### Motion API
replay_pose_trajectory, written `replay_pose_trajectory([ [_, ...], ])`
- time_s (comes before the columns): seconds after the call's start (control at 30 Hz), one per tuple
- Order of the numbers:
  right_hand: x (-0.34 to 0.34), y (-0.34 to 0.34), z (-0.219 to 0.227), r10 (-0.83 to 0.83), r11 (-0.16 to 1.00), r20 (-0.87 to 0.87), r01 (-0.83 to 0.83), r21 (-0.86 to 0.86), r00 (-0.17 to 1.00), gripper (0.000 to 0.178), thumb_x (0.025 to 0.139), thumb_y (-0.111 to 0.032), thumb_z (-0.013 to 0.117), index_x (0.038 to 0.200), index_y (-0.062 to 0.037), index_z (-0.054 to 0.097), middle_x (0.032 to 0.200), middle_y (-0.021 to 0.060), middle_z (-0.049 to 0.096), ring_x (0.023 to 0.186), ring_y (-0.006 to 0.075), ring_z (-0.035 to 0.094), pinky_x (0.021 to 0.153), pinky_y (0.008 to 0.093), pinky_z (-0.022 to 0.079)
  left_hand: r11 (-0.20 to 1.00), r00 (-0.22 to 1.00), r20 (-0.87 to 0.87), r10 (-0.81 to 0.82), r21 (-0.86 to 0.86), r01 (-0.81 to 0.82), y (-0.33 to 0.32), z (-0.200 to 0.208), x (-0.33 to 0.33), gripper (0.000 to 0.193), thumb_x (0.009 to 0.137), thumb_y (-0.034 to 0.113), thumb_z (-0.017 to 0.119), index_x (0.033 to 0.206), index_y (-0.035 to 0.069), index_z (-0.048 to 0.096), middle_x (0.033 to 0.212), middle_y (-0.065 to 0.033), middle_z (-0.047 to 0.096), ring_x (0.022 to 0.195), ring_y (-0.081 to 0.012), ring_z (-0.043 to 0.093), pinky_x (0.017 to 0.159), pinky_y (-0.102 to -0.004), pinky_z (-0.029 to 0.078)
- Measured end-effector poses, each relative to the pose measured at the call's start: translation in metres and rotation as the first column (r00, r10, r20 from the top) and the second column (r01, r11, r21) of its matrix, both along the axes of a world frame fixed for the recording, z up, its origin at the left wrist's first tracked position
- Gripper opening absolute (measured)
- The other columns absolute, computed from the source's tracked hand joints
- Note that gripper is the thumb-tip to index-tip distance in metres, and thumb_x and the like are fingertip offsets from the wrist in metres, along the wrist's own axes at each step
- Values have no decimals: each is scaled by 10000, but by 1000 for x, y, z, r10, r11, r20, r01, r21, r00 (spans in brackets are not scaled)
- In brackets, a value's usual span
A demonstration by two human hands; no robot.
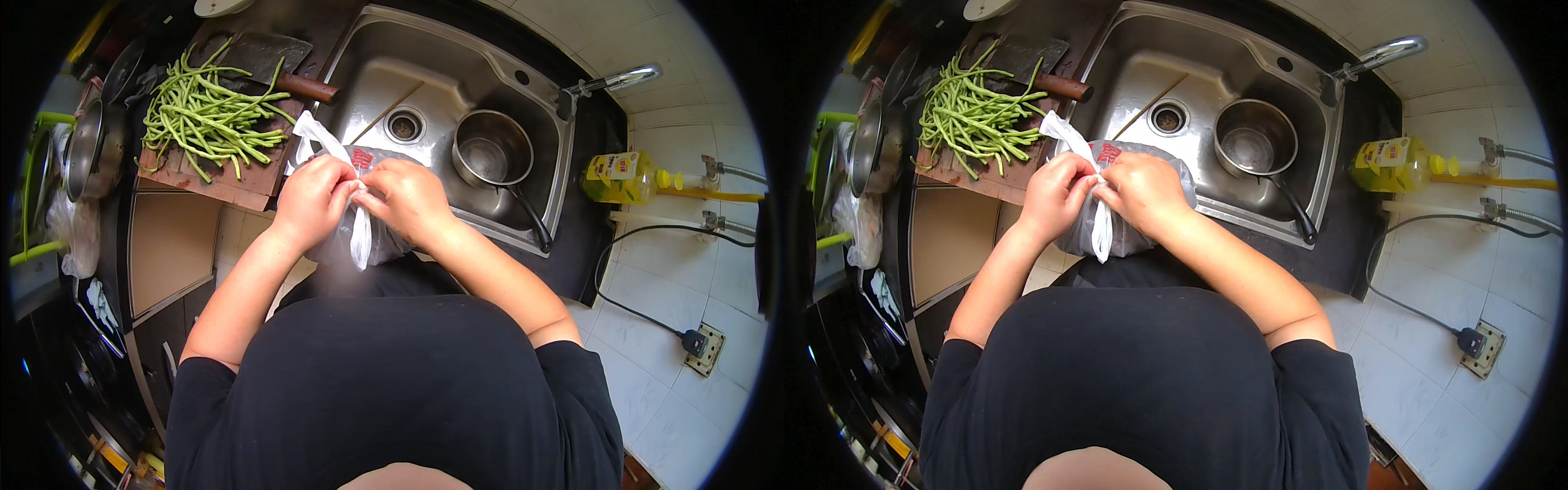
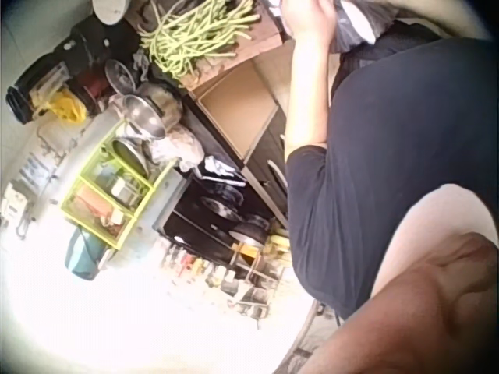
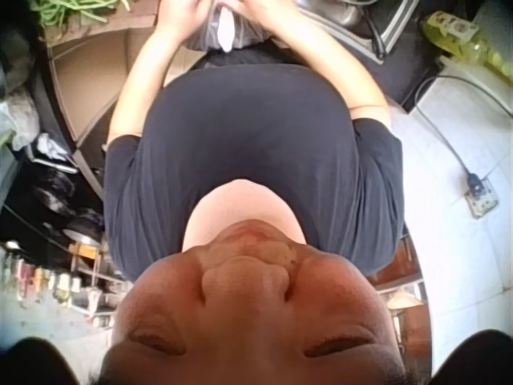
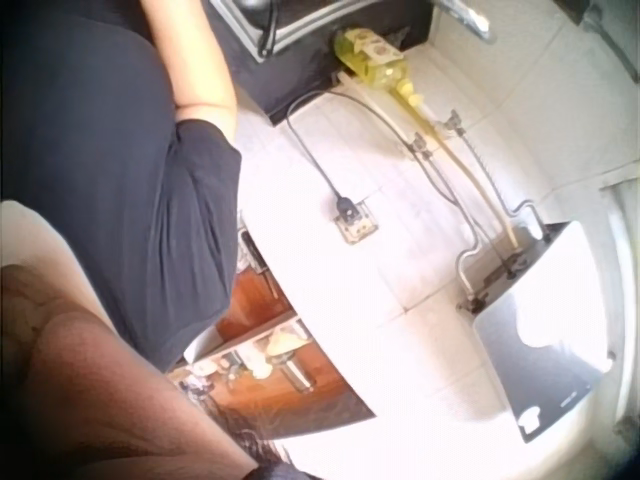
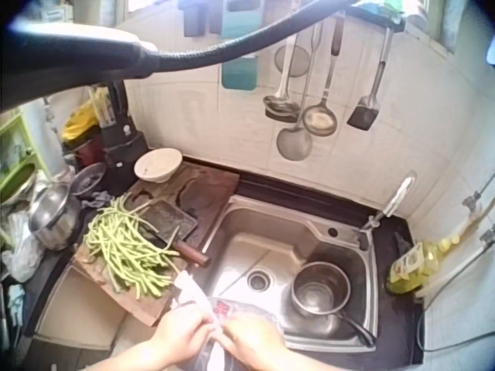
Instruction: The person retrieves dried ingredients from a cabinet and washes them in a pot under running water. They stir the ingredients with chopsticks, then move to the stove to baste fish frying in a wok using a ladle.
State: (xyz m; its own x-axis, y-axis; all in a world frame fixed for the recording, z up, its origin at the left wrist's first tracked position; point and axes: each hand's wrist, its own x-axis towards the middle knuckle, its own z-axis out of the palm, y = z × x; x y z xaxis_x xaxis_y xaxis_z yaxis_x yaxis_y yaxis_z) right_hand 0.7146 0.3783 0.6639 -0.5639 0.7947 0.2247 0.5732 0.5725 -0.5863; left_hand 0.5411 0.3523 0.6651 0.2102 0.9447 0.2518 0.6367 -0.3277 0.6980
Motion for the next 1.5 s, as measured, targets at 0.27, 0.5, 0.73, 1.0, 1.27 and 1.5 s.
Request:
replay_pose_trajectory([
  [0.27,-10,1,1,-3,981,103,-17,194,995,144,643,-173,660,645,-54,579,677,69,569,654,272,569,608,385,446,990,998,23,52,129,-55,-3,-13,-2,93,730,69,648,808,61,597,771,-72,586,681,-253,588,594,-347,475],
  [0.5,-16,-6,-4,-3,966,73,-16,259,997,148,627,-152,660,660,-57,551,650,83,545,638,282,556,593,394,434,981,906,-416,-73,135,141,6,4,-10,133,659,132,648,772,83,598,768,-56,573,670,-246,591,580,-351,480],
  [0.73,-3,-3,-14,167,977,52,-172,123,985,89,720,-121,653,764,-63,601,697,105,603,652,317,582,582,408,460,961,986,-101,129,-234,-150,19,-14,-27,112,700,152,603,746,51,585,723,-106,615,663,-281,606,597,-374,478],
  [1.0,-4,6,4,108,991,-85,-101,90,990,168,704,-189,663,809,-77,592,759,88,576,733,286,574,640,390,464,959,999,-46,1,-284,-14,9,10,-21,177,689,179,619,745,45,518,726,-116,566,657,-289,580,593,-370,465],
  [1.27,-15,-13,5,21,990,122,-37,133,992,155,690,-186,651,666,-74,547,691,79,560,582,264,571,522,373,457,980,998,-4,65,-188,-64,3,-8,-18,136,713,128,577,699,27,486,643,-118,516,559,-250,518,517,-339,407],
  [1.5,-13,-13,4,174,895,-151,-92,436,973,148,611,-76,679,702,-90,563,676,39,559,587,237,576,536,328,462,887,932,217,290,-427,-176,6,-41,-30,100,726,150,548,701,55,529,627,-99,545,597,-287,545,536,-360,418],
])
